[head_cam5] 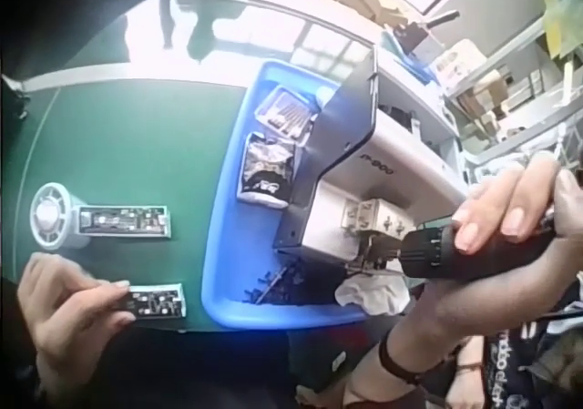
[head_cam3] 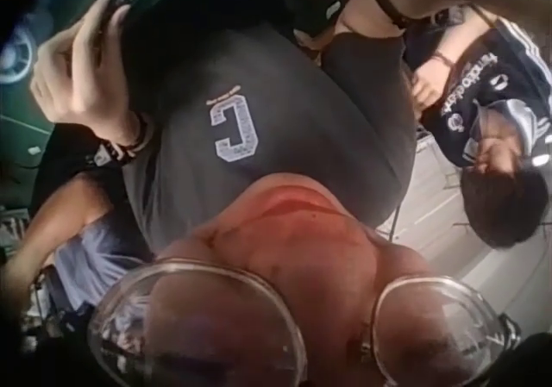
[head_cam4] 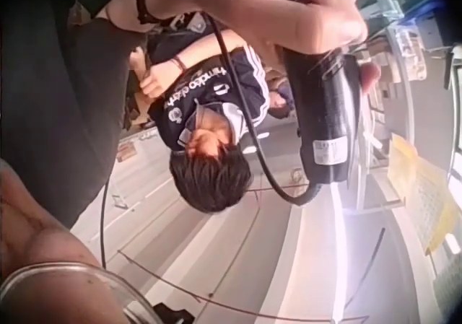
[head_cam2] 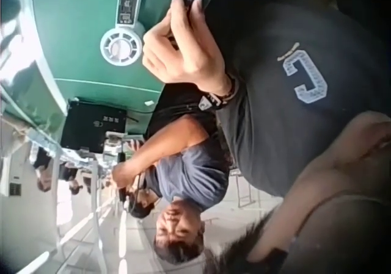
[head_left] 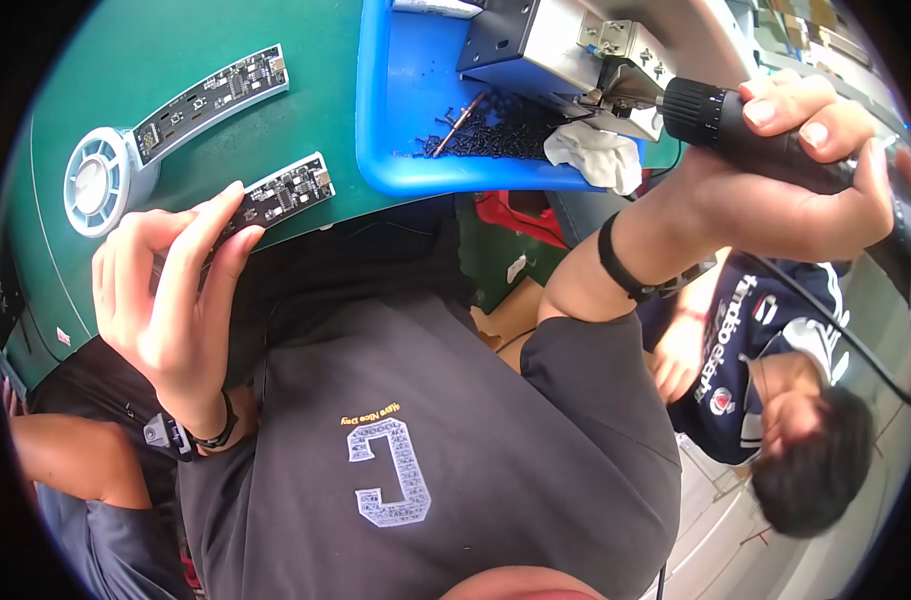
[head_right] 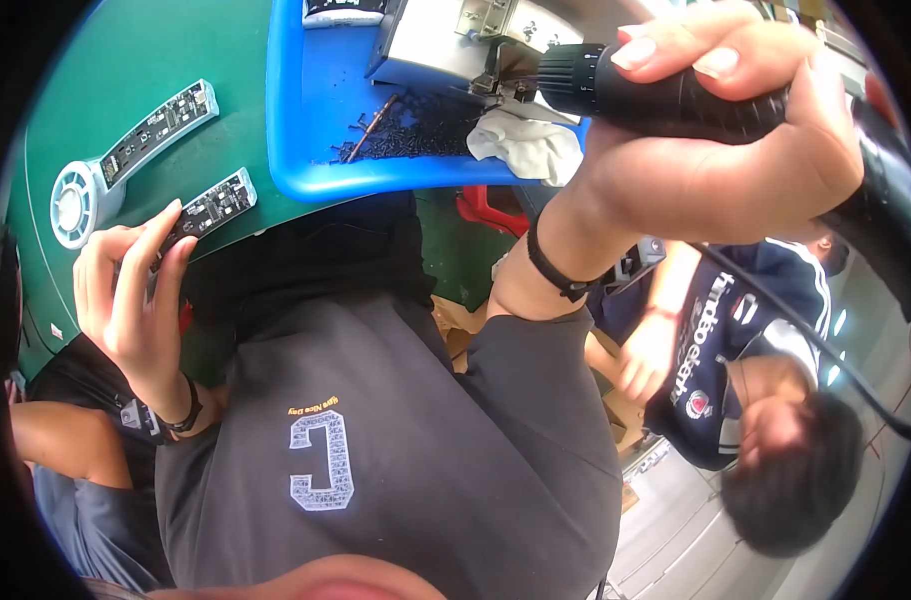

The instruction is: The person assembles electronic components by aligning a circuit board with a plastic fan housing and driving screws into the assembly with a power screwdriver. After completing each unit, they set it aside on the workbench and pick up new components to repeat the process.

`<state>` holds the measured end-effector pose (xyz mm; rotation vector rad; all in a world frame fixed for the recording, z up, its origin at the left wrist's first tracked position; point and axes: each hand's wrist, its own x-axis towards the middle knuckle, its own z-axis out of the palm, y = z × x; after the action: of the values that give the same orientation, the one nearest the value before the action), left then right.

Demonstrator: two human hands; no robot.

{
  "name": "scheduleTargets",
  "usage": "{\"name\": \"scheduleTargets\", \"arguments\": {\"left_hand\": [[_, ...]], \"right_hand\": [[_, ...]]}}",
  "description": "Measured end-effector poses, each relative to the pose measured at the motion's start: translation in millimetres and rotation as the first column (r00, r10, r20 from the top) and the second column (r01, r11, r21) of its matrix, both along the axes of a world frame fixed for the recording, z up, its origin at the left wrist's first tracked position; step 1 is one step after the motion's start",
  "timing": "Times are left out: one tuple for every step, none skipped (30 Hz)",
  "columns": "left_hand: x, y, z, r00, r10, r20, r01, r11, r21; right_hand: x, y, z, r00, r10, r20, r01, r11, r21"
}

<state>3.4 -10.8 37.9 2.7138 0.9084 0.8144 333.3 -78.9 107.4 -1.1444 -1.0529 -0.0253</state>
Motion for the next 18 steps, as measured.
{"name": "scheduleTargets", "arguments": {"left_hand": [[-2.5,-1.0,0.7,1.000,0.011,-0.001,-0.011,1.000,-0.016],[-4.5,-1.7,1.3,1.000,0.020,-0.001,-0.020,0.999,-0.031],[-5.8,-2.2,2.2,1.000,0.031,-0.002,-0.031,0.999,-0.044],[-6.5,-2.9,2.8,0.999,0.037,-0.006,-0.038,0.998,-0.045],[-6.6,-3.9,3.4,0.999,0.037,0.001,-0.037,0.998,-0.046],[-7.6,-3.2,4.3,0.999,0.043,0.004,-0.043,0.998,-0.045],[-9.5,-2.2,3.3,0.998,0.060,0.003,-0.059,0.997,-0.043],[-9.0,0.6,4.7,0.996,0.088,-0.010,-0.088,0.995,-0.041],[-7.7,2.5,7.9,0.998,0.068,-0.009,-0.068,0.996,-0.053],[-7.1,2.6,10.4,0.999,0.043,-0.012,-0.044,0.996,-0.073],[-10.1,0.1,9.7,1.000,0.007,-0.016,-0.009,0.995,-0.097],[-13.5,-1.9,7.8,0.999,0.020,-0.037,-0.024,0.994,-0.111],[-13.6,0.6,4.8,1.000,0.010,-0.017,-0.012,0.995,-0.104],[-14.2,2.7,1.8,1.000,-0.003,0.006,0.003,0.995,-0.096],[-14.5,2.8,0.9,0.999,-0.006,0.032,0.009,0.996,-0.086],[-15.4,2.4,0.8,1.000,0.017,0.024,-0.015,0.996,-0.088],[-16.7,1.9,0.8,0.999,0.019,0.029,-0.016,0.996,-0.086],[-18.2,2.8,2.0,0.999,0.019,0.033,-0.016,0.997,-0.081]], "right_hand": [[0.3,3.9,2.3,1.000,0.024,-0.009,-0.024,1.000,-0.019],[1.7,8.8,3.8,0.998,0.049,-0.026,-0.050,0.998,-0.043],[2.5,13.5,5.4,0.996,0.077,-0.044,-0.080,0.995,-0.060],[4.0,17.4,6.9,0.992,0.102,-0.072,-0.107,0.991,-0.075],[2.5,17.6,7.8,0.989,0.119,-0.087,-0.127,0.988,-0.087],[-0.6,18.0,7.4,0.980,0.161,-0.118,-0.172,0.981,-0.087],[-6.9,14.9,6.3,0.961,0.223,-0.163,-0.236,0.969,-0.068],[-18.1,5.4,6.6,0.933,0.300,-0.200,-0.310,0.950,-0.024],[-32.6,-7.6,9.5,0.881,0.400,-0.250,-0.406,0.913,0.031],[-48.4,-17.9,13.4,0.838,0.471,-0.277,-0.466,0.881,0.086],[-71.2,-26.1,16.0,0.822,0.500,-0.273,-0.481,0.866,0.138],[-96.5,-21.0,11.4,0.874,0.438,-0.209,-0.406,0.896,0.181],[-119.2,-12.4,4.1,0.916,0.369,-0.157,-0.330,0.917,0.225],[-130.7,-3.9,-4.2,0.966,0.253,-0.053,-0.237,0.949,0.207],[-138.1,4.1,-9.6,0.988,0.141,0.058,-0.150,0.968,0.201],[-139.7,6.9,-10.8,0.989,0.096,0.113,-0.117,0.973,0.200],[-141.7,9.1,-12.0,0.985,0.046,0.166,-0.080,0.976,0.203],[-135.7,6.5,-9.0,0.984,0.126,0.129,-0.138,0.986,0.092]]}}
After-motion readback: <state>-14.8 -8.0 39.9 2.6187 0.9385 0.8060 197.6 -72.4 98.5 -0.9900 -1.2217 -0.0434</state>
